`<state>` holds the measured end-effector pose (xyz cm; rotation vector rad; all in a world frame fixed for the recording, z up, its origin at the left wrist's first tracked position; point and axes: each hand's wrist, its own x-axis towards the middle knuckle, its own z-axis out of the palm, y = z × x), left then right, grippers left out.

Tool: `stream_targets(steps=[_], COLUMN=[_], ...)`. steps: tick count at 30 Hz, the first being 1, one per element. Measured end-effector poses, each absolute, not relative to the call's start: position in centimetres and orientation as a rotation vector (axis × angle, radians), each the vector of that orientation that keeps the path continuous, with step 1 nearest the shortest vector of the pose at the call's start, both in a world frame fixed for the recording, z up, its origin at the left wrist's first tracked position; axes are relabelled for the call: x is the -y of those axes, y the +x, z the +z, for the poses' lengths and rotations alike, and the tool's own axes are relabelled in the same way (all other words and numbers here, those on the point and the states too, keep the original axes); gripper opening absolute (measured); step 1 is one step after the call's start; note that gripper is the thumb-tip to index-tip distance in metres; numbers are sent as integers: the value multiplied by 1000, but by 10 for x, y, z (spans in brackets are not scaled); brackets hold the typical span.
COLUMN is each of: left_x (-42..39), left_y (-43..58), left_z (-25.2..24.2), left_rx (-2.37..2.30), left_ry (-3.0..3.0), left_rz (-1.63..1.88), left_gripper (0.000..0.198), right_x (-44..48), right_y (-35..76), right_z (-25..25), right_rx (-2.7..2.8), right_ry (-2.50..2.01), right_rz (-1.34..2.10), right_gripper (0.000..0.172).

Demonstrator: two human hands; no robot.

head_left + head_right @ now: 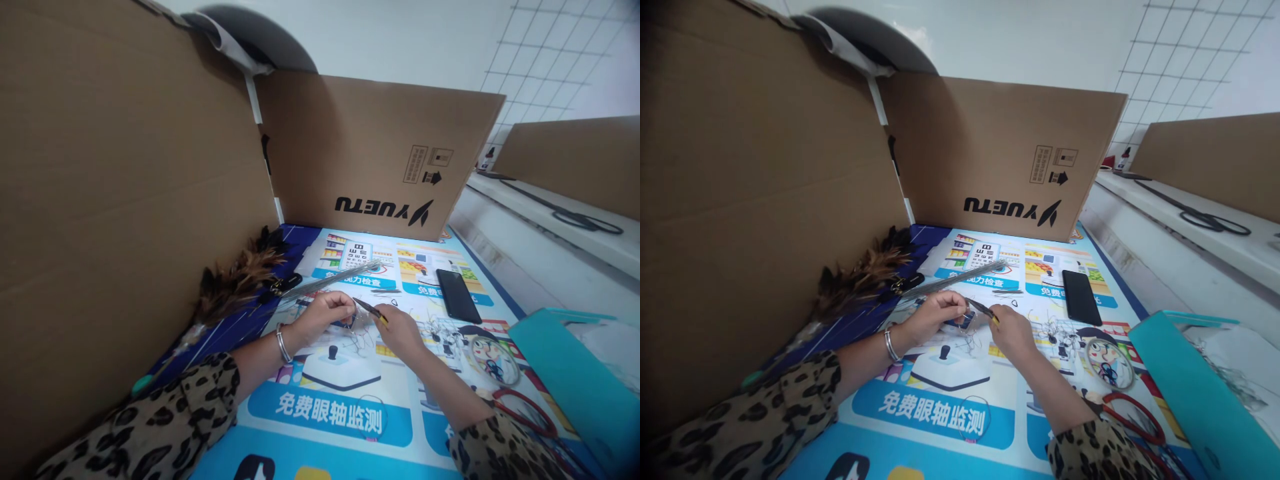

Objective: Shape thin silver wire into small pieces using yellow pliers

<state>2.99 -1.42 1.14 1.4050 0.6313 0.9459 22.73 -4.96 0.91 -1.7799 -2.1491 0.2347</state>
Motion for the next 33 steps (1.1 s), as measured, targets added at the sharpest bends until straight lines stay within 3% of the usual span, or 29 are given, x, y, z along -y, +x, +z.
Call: stream_targets(steps=[14,33], left_x=[12,23], left_y=[31,33], left_z=[11,19], left_rx=[-827,-903], left_ry=[1452,2155], left_rz=[1132,1295], left_gripper=[15,12], right_x=[49,62], right_y=[227,213], right_z=[17,47], right_rx=[2060,2184], right_ry=[-1902,-2106], right_rz=[289,202], right_gripper=[30,35])
